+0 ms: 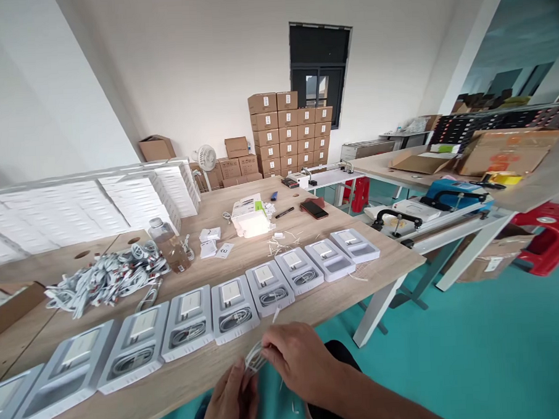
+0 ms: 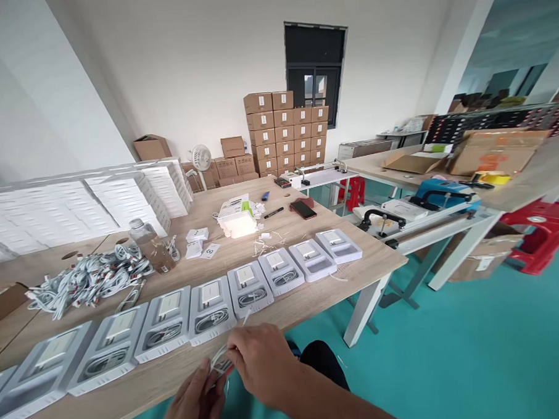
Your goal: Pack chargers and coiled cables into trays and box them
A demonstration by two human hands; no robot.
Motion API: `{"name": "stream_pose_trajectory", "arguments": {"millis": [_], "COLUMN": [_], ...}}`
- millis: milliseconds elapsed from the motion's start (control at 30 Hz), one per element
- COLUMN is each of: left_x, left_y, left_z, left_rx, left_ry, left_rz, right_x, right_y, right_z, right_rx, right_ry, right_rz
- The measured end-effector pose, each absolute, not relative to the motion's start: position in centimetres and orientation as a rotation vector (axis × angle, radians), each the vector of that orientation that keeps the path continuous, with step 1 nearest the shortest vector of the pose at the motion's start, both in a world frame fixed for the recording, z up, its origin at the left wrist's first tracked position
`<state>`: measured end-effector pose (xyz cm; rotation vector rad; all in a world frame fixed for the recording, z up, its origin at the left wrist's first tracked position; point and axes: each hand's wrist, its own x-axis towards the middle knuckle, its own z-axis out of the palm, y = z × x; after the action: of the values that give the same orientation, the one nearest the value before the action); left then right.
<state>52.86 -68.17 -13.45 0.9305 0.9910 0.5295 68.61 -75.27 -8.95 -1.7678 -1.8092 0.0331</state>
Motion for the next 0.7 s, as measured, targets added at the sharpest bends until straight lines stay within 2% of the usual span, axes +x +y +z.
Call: {"name": "stream_pose_trajectory", "arguments": {"millis": [233,433,500,700], "left_x": [53.3,53.0,53.0,52.3], "left_y": [-68.6,-69.0,-69.0,-68.4], "left_z": [-13.6,-13.0,-12.8,-11.4], "left_rx": [0.716,0.737,0.787,1.159], "left_ry": [0.814,0.724,0.732,0.783], "left_rz": [0.559,0.537,0.559,0.678], "right_x": [66.7,66.1,66.3,67.6], "right_y": [-75.5,-75.9,-75.9,-77.4], "right_z": [-9.5,-11.5,-12.5,-12.7], "right_rx": [-1.657,-1.419,-1.457,-1.574], "right_ry": [-1.663,-1.253,-1.230,-1.324], "right_rz": [0.200,0.726,0.671,0.093]}}
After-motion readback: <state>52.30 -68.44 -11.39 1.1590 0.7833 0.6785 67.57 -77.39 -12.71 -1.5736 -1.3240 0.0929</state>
